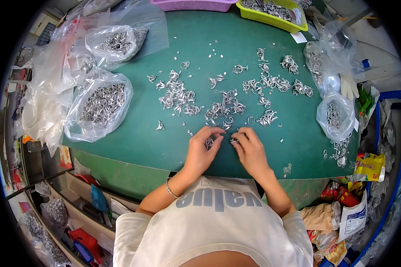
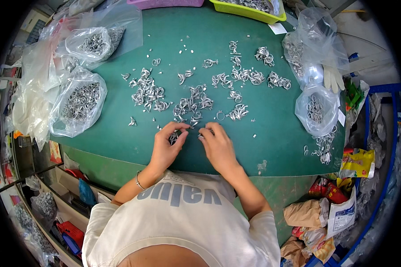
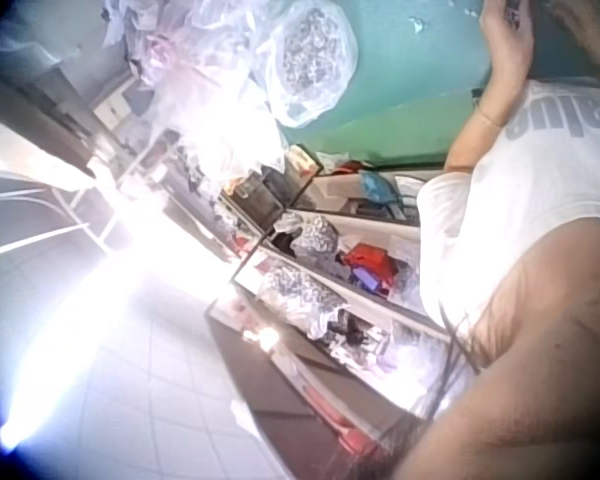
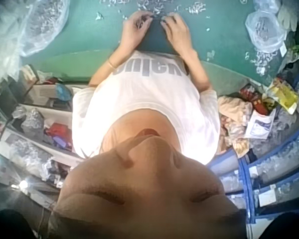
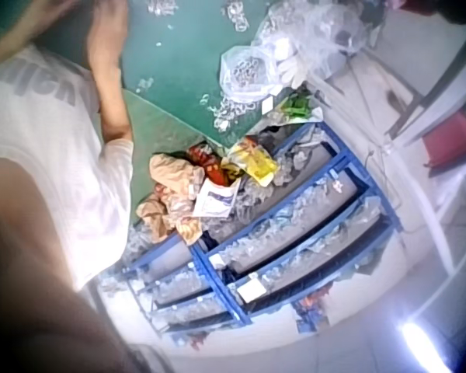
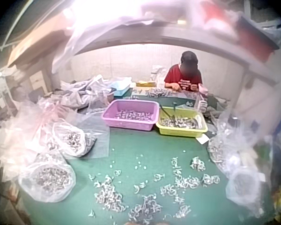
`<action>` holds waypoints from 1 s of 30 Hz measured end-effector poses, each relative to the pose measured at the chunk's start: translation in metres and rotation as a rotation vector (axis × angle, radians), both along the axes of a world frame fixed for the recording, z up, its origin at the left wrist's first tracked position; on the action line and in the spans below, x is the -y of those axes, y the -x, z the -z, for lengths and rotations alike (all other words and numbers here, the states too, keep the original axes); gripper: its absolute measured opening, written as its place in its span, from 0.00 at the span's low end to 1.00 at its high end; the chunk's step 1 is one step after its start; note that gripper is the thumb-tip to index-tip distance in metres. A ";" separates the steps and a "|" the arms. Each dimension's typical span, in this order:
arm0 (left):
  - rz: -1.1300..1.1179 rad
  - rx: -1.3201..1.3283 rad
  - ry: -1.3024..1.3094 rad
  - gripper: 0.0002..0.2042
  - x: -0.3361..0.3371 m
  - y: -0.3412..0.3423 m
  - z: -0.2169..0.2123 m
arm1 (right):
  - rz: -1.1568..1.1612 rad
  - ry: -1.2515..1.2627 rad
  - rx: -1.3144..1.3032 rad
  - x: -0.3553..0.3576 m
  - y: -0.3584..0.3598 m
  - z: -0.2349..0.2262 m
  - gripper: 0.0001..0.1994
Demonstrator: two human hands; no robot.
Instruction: The person sits at a green workbench and assembles small silver metal hardware components by hand. They pick up individual parts from a scattered pile, connect them together, and place the finished units into a clear plastic bag. The process involves repetitive picking, twisting, and placing motions.
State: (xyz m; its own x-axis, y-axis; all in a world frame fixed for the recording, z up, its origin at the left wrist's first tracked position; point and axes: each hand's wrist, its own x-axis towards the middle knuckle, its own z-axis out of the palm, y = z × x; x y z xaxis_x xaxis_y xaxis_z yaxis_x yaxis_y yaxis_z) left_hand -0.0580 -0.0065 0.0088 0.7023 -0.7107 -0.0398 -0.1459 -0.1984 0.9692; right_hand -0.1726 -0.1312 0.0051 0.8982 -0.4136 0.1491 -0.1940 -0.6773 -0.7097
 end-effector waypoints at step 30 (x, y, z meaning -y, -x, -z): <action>0.436 -0.243 0.014 0.10 0.078 -0.004 -0.025 | 0.216 -1.820 0.448 0.061 0.055 0.009 0.09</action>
